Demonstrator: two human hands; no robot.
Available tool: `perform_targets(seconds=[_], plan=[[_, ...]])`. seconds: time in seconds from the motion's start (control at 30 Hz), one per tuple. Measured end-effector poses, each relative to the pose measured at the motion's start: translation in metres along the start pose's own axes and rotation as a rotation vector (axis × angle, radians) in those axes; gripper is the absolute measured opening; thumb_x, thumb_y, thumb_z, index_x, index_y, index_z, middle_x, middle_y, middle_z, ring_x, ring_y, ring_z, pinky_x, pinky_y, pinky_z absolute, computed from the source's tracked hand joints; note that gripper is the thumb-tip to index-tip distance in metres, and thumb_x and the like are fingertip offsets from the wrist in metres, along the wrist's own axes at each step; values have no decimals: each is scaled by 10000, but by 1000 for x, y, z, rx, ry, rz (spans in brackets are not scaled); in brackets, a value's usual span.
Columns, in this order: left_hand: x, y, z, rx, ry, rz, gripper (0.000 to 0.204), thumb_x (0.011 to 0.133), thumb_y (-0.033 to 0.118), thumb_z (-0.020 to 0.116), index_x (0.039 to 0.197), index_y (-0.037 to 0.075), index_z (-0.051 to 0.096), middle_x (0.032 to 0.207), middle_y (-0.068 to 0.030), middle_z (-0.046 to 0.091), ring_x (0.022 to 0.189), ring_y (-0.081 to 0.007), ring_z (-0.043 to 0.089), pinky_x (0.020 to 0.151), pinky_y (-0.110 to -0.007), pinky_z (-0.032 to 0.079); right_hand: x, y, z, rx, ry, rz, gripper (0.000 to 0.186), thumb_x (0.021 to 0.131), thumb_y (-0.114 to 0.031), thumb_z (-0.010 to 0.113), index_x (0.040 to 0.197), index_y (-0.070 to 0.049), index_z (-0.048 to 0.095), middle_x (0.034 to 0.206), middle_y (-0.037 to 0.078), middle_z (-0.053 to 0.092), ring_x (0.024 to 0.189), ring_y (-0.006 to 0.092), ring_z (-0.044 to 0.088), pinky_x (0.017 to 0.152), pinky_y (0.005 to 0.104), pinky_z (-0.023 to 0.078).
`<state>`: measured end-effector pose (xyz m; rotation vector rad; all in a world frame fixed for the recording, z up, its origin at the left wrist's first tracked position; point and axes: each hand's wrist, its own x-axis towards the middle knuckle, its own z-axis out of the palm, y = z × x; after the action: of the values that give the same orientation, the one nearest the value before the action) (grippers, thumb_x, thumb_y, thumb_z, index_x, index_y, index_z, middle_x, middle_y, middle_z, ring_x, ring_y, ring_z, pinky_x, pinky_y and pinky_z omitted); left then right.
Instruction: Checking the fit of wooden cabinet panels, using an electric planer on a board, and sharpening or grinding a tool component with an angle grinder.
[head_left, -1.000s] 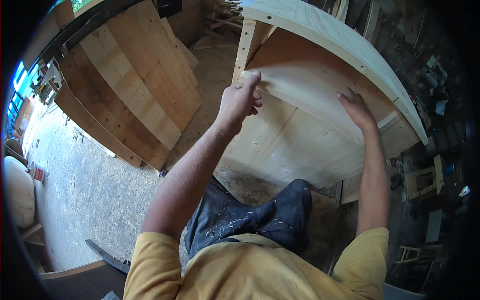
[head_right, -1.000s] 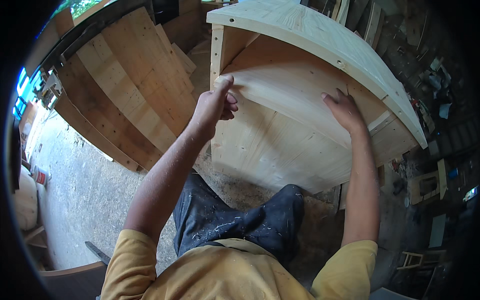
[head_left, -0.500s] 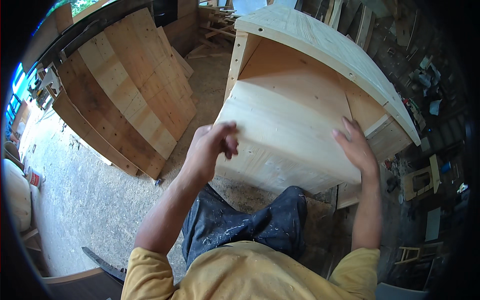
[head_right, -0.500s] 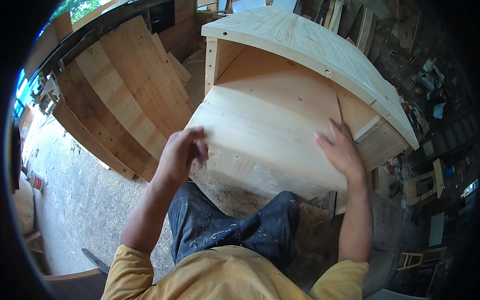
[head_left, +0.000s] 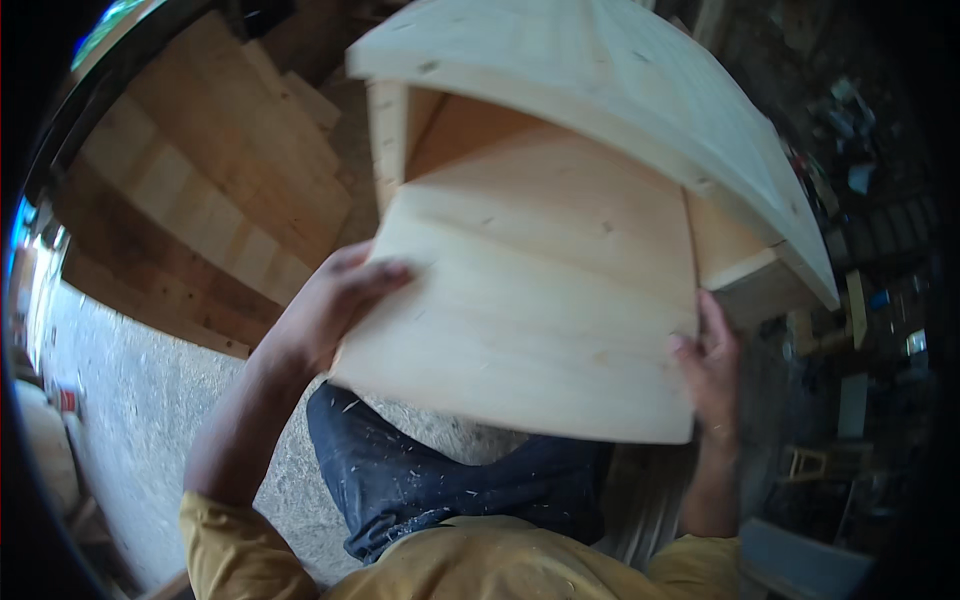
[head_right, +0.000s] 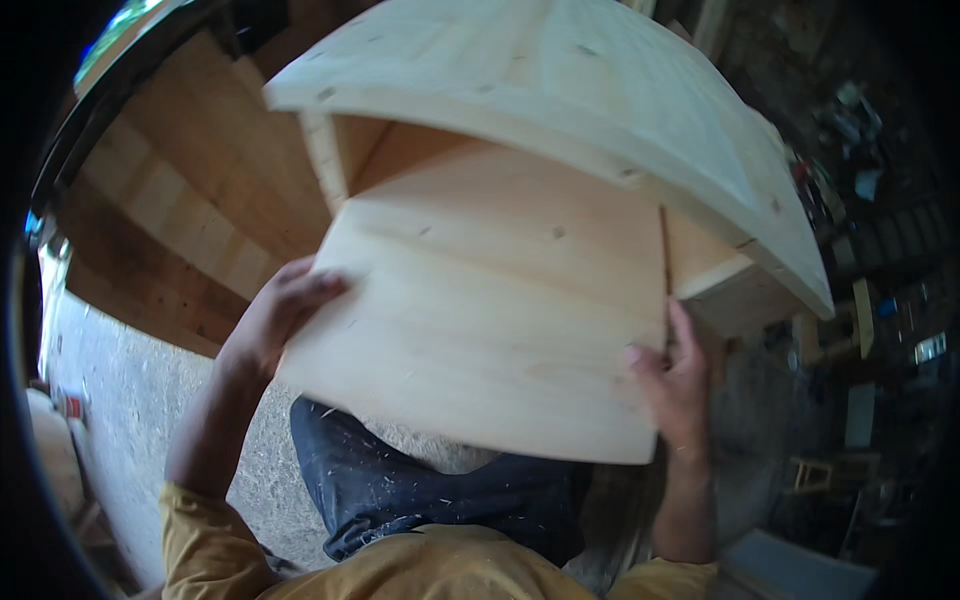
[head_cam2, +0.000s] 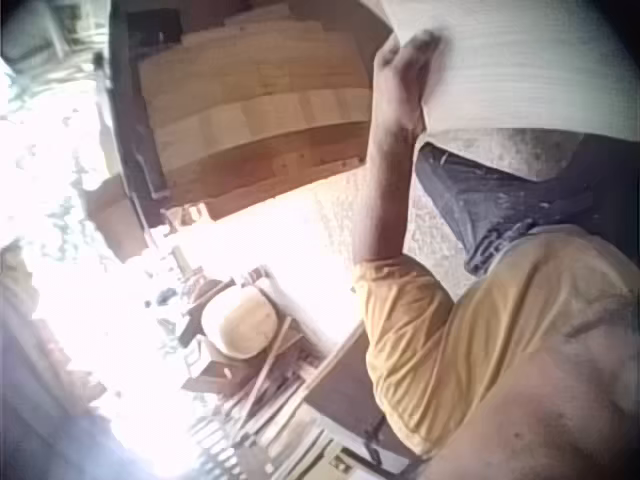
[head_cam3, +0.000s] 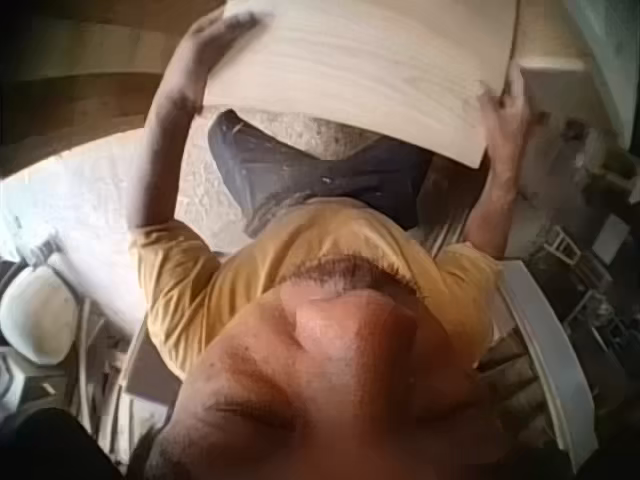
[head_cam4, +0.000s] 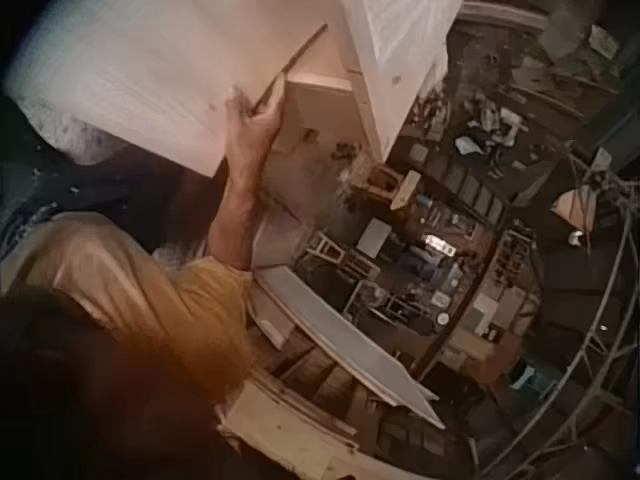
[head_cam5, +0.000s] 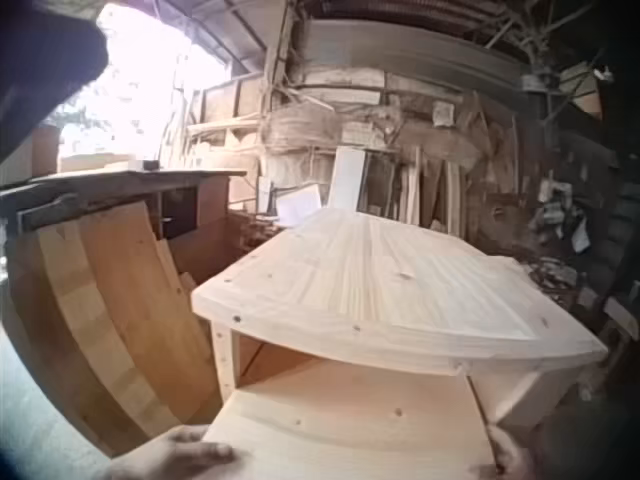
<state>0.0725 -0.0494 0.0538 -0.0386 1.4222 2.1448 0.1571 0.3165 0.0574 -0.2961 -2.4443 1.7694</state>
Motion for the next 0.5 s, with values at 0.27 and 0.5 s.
perform_targets(seconds=[0.27,0.5], plan=[[-95,-3,-6,0,24,-304,506,804,235,676,1202,-26,507,1123,-83,598,978,-160,572,847,-311,456,-55,-8,-30,408,-67,420,696,773,-189,701,1328,3,328,1054,123,589,1022,177,544,858,316,441],[-44,16,51,7,237,-353,253,917,247,520,1027,25,570,921,-43,598,802,-129,568,715,-290,476,-18,-2,-14,450,11,539,282,797,-202,634,999,-19,563,880,26,588,784,124,543,705,281,442]])
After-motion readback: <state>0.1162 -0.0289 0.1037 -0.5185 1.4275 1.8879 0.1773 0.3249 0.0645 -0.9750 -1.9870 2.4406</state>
